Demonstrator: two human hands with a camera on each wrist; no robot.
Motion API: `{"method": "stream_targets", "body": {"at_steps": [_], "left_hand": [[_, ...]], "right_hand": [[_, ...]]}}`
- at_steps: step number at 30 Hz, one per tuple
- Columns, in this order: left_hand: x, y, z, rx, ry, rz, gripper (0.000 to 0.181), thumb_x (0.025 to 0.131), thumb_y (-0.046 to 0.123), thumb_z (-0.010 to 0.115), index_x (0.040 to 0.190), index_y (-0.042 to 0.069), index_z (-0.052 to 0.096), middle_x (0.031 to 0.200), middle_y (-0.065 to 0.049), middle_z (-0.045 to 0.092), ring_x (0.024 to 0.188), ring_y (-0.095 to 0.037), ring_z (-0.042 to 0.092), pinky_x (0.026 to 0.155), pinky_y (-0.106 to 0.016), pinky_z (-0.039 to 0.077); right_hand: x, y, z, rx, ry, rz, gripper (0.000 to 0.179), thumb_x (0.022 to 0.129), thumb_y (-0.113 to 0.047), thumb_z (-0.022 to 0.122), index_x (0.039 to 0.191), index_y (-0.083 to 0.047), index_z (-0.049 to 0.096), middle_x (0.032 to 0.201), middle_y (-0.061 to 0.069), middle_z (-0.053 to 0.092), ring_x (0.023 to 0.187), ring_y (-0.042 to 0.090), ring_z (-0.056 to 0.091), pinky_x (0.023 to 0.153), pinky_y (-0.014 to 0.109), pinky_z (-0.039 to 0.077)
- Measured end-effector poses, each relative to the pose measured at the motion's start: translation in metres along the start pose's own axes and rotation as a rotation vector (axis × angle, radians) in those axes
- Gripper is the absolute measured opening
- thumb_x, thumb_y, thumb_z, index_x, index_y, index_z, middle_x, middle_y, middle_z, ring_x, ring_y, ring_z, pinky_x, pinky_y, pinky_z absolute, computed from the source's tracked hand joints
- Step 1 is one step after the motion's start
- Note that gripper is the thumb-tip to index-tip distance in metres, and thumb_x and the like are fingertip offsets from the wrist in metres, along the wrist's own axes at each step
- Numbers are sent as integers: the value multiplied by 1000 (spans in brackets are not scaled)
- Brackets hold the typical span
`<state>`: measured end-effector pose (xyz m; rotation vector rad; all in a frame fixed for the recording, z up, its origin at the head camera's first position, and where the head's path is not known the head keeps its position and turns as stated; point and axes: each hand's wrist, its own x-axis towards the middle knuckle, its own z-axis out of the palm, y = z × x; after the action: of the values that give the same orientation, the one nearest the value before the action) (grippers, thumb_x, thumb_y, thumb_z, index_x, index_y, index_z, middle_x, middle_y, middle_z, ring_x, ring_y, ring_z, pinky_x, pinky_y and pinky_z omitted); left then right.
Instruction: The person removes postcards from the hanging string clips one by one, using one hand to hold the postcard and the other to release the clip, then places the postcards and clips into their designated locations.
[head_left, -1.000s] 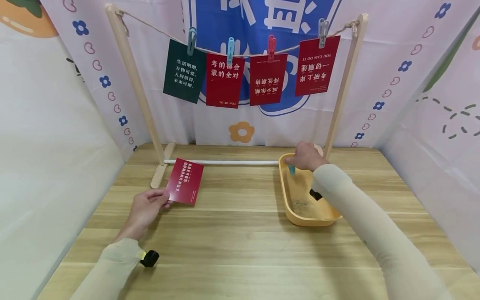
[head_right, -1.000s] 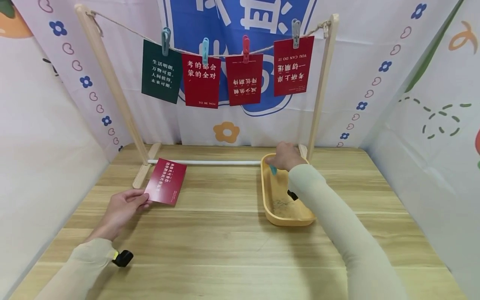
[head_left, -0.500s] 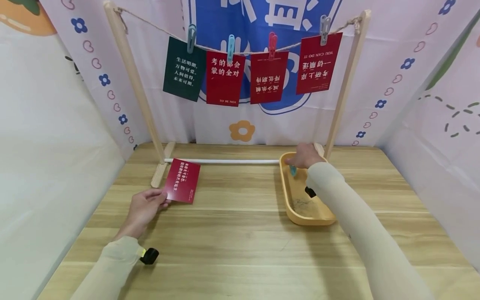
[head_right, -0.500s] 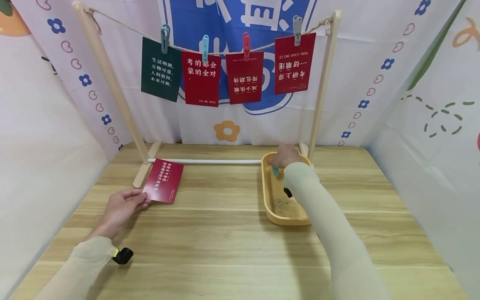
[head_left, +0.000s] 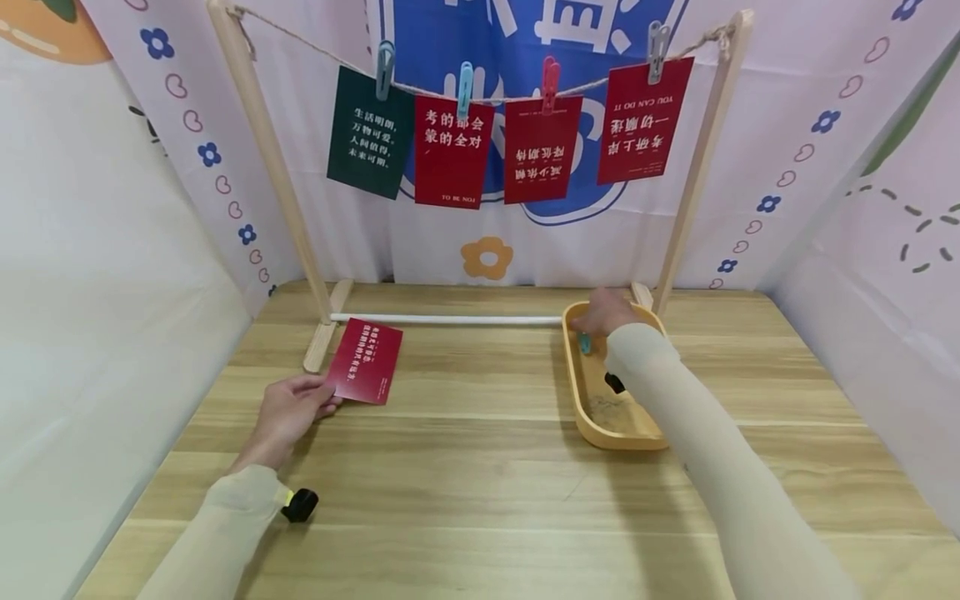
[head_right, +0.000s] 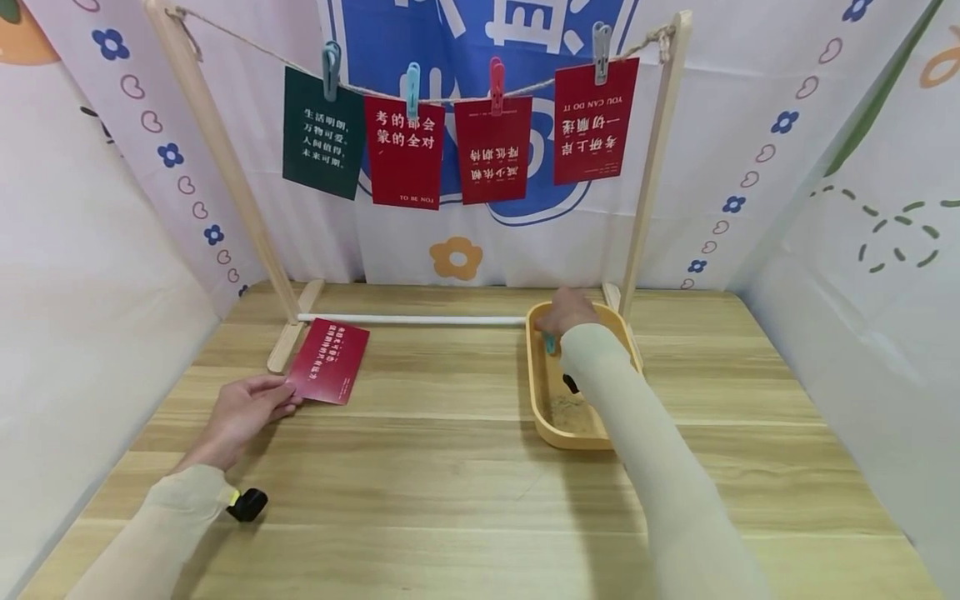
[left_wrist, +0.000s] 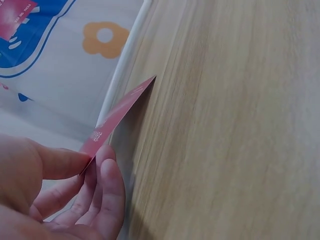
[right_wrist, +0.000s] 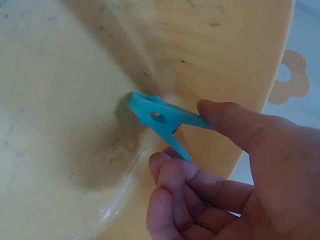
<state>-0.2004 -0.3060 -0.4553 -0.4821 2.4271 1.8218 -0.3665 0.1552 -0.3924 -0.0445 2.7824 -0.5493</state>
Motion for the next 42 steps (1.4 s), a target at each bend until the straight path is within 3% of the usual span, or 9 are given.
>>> {"method": "stream_targets", "body": {"at_steps": [6,10,13,18,25,34,42], "left_hand": [[1,3,0,46,15,2,42,108,13,59,141,-12,55,96,3,77,83,1,71,81,-18,62],[2,5,1,172,47,16,40,107,17,60,136,-10,61,100,-6,78,80,-2,70,74,-19,62],[3,6,2,291,73,23,38,106,22,62,131,-6,66,102,-11,79,80,-7,69,70,-21,58],[5,8,0,409,94,31,36,103,28,66,122,-2,73,96,-10,80,80,-14,67,67,-25,49],[7,9,-2,477,123,37,32,99,28,71,114,0,76,88,-8,80,76,-14,61,62,-26,47],[7,11,-7,557,148,12,34,98,31,71,111,0,77,108,-20,76,89,-27,58,68,-32,41],[8,12,-11,579,133,-7,32,99,30,70,109,0,76,106,-19,73,94,-31,57,69,-34,40]], "right_hand": [[0,-3,3,-19,-14,9,34,99,-26,67,74,-4,67,72,2,51,61,15,48,58,28,44],[-1,-4,5,-30,-44,31,34,102,-25,61,78,-2,70,78,5,57,60,13,51,60,27,47],[-2,-3,6,-45,-39,39,29,103,-25,60,83,-4,64,85,8,59,65,16,55,63,29,50],[-2,-2,8,-65,-23,34,26,101,-25,61,83,-6,59,100,17,65,78,24,61,74,35,55],[0,-3,10,-70,-25,50,20,99,-20,59,85,-5,61,112,24,66,84,29,63,79,39,55],[0,-7,12,-29,-32,83,17,100,-17,59,88,-5,60,93,14,59,67,21,55,61,32,49],[2,-10,15,-42,-18,77,21,101,-21,62,91,-2,64,100,18,63,81,28,60,74,39,53]]}}
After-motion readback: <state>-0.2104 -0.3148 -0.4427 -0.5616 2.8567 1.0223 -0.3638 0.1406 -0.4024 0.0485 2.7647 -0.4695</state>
